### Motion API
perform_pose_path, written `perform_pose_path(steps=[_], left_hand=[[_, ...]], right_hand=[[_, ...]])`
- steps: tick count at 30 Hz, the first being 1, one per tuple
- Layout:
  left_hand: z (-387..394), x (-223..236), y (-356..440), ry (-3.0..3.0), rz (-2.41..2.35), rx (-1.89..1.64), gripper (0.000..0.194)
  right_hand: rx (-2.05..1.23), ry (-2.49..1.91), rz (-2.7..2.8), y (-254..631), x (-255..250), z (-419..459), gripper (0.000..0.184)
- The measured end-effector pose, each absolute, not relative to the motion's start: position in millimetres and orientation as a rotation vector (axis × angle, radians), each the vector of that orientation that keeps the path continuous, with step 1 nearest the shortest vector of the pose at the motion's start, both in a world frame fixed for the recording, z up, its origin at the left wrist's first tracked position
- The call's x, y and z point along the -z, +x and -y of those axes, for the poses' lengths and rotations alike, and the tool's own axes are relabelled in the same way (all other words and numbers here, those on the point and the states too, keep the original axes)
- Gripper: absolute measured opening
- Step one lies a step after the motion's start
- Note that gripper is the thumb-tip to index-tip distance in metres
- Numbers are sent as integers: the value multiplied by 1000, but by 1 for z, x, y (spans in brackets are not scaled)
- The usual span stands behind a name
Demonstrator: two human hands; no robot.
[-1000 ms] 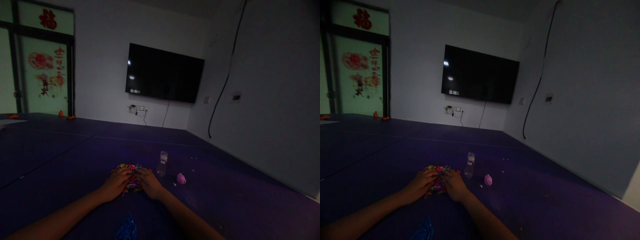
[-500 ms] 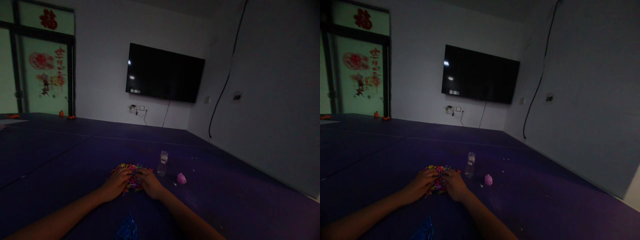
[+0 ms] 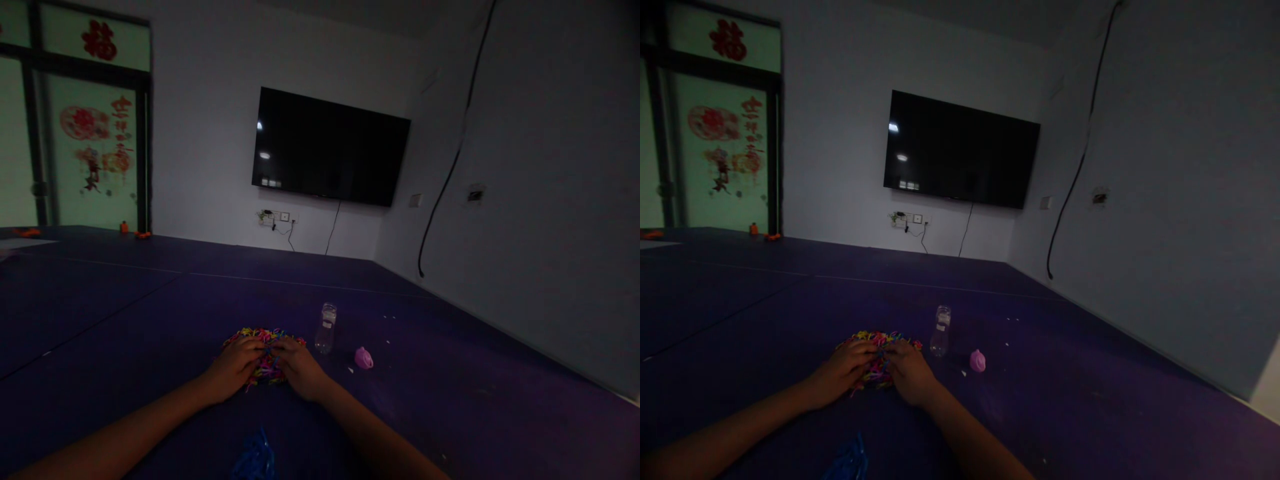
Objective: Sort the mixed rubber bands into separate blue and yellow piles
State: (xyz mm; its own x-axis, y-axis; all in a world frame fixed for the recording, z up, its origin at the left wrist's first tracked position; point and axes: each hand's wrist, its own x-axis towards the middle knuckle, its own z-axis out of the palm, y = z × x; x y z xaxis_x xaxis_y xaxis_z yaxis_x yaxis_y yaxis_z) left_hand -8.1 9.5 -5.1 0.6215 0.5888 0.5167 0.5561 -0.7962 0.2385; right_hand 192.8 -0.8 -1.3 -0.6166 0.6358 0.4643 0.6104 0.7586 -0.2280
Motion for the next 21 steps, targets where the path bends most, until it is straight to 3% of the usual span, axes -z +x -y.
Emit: perform_pose_path(steps=[14, 21], left_hand=[[3, -5, -8, 2582, -962, -1368, 23], [25, -14, -4, 2364, -722, -1015, 16]], right_hand=[[-82, -897, 2066, 192, -6, 18, 22], [-354, -715, 1953, 181, -4, 40, 14]])
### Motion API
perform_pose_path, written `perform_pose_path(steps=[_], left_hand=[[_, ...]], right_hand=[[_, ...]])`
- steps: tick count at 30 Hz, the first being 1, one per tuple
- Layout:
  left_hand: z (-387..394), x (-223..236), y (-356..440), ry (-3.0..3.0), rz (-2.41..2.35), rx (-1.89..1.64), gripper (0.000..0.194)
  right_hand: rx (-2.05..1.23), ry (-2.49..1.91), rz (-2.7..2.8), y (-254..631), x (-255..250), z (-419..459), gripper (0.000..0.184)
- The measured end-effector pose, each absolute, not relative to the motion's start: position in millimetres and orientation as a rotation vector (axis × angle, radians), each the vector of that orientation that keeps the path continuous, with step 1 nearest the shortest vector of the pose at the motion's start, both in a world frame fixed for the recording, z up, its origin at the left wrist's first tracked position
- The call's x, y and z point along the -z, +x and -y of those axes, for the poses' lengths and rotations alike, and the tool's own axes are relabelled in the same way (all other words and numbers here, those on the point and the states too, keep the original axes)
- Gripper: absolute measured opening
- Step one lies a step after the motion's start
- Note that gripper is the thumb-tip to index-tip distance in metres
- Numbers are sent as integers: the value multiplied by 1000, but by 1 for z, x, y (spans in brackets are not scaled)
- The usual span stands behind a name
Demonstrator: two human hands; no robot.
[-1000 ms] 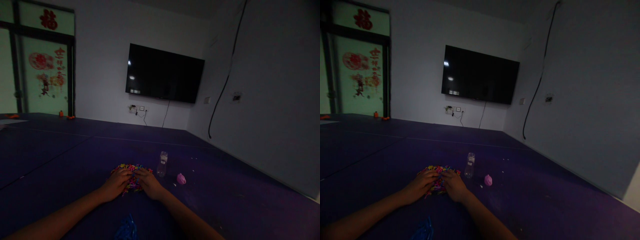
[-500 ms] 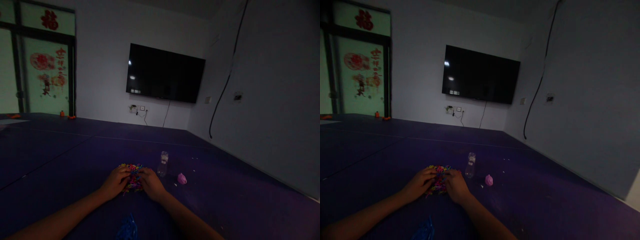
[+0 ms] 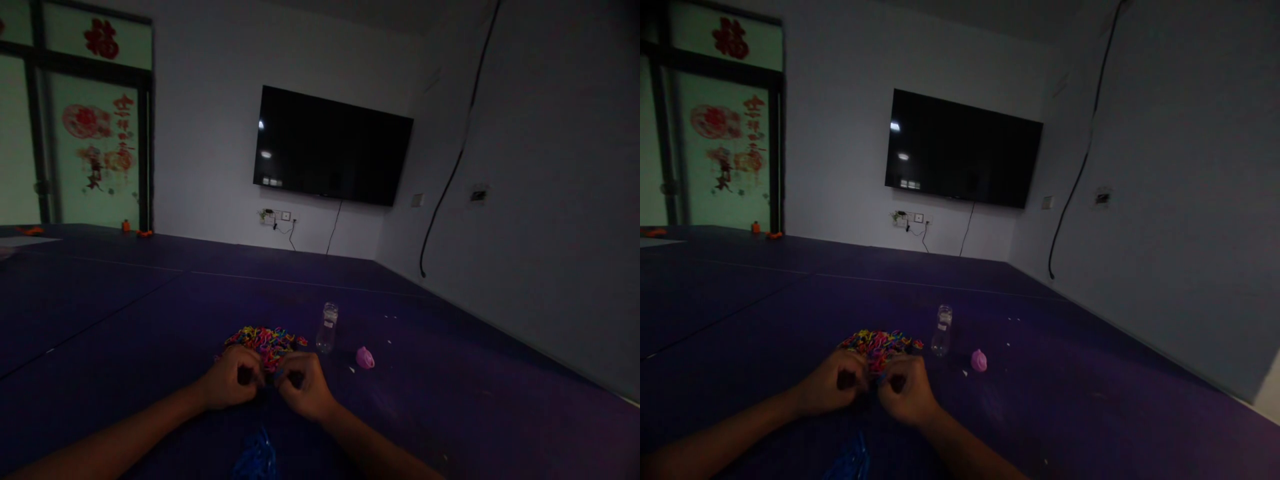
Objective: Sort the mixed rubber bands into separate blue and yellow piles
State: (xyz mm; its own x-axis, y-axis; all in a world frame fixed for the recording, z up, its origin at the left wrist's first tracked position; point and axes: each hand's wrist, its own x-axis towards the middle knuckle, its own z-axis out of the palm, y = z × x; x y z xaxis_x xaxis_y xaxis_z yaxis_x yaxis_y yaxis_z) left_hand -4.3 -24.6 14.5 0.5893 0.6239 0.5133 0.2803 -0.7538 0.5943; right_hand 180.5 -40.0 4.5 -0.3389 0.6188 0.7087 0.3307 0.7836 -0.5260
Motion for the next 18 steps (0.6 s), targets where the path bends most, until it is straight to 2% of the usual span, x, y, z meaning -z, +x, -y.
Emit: perform_pose_path(steps=[6, 12, 16, 18], left_hand=[[33, -18, -5, 1995, -587, -612, 12], [35, -19, -4, 1828, -447, -415, 16], [33, -17, -4, 1767, -465, -417, 10], [31, -14, -4, 1787, -509, -477, 13]], right_hand=[[-587, -526, 2122, 172, -4, 59, 7], [-556, -353, 2207, 171, -5, 66, 4], [-505, -395, 2220, 176, -6, 64, 12], [-406, -505, 2174, 181, -7, 60, 19]])
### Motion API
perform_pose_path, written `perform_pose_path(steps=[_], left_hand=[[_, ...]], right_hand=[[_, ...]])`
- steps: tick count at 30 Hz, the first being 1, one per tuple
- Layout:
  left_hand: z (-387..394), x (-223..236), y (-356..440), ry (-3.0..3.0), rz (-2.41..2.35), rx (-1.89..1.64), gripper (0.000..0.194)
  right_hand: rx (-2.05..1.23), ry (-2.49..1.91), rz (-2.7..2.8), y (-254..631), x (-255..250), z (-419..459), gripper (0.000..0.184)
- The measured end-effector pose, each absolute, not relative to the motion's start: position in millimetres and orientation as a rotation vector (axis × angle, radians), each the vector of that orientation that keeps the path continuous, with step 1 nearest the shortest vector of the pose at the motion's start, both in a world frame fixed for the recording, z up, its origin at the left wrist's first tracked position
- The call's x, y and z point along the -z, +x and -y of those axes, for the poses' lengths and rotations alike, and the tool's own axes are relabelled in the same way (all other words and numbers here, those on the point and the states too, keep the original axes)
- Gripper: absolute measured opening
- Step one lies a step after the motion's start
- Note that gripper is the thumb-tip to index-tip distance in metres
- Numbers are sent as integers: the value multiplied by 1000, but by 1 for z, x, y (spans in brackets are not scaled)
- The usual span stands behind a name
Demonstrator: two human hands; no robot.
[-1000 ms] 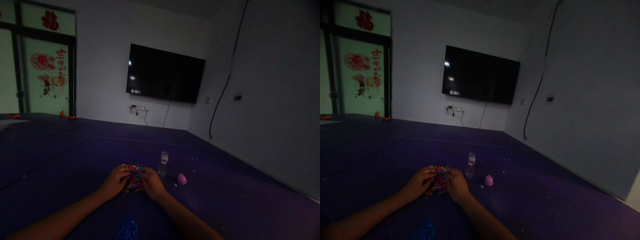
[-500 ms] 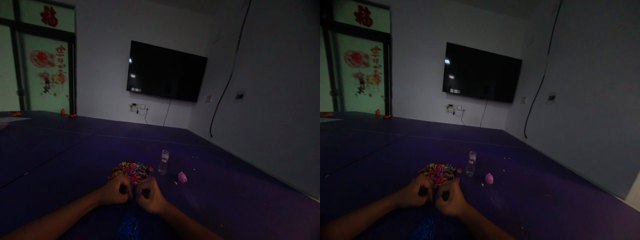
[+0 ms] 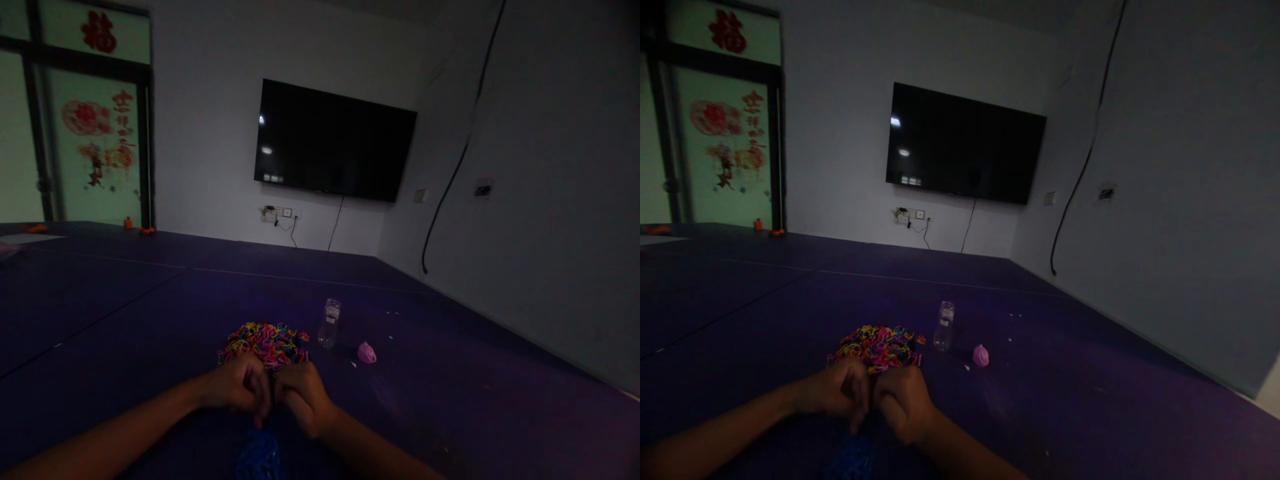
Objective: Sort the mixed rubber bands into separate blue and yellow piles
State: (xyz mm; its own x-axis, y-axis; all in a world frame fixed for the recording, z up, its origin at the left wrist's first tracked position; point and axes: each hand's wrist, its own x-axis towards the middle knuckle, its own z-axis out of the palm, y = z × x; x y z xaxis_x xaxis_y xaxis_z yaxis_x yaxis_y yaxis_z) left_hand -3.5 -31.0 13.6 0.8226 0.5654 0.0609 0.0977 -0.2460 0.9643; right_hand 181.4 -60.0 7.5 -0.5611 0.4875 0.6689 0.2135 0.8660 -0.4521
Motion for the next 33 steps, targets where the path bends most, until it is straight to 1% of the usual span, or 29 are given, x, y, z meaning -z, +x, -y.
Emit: perform_pose_path(steps=[3, 6, 8, 10, 12, 16, 19, 27, 33], left_hand=[[29, -8, -2, 1968, -655, -727, 22], [28, -6, -2, 2374, -856, -1053, 20], [26, -7, -2, 2649, -886, -1139, 17], [23, -8, -4, 2812, -862, -1134, 17], [20, -7, -5, 2884, -870, -1078, 21], [15, -3, -7, 2958, -888, -832, 36], [14, -1, -7, 2946, -914, -720, 39], [10, 0, -7, 2875, -941, -751, 41], [9, 2, -7, 2861, -1005, -755, 41]], right_hand=[[-194, -796, 2065, 191, -9, 50, 23], [-22, -1052, 2056, 198, -9, 38, 22], [32, -1137, 2105, 201, -9, 32, 22], [57, -1190, 2168, 200, -8, 27, 22], [64, -1236, 2226, 199, -6, 23, 23], [65, -1268, 2293, 195, -4, 20, 22], [73, -1257, 2307, 194, -3, 20, 23], [3, -1213, 2242, 191, -7, 24, 31], [-5, -1174, 2217, 190, -10, 26, 29]])
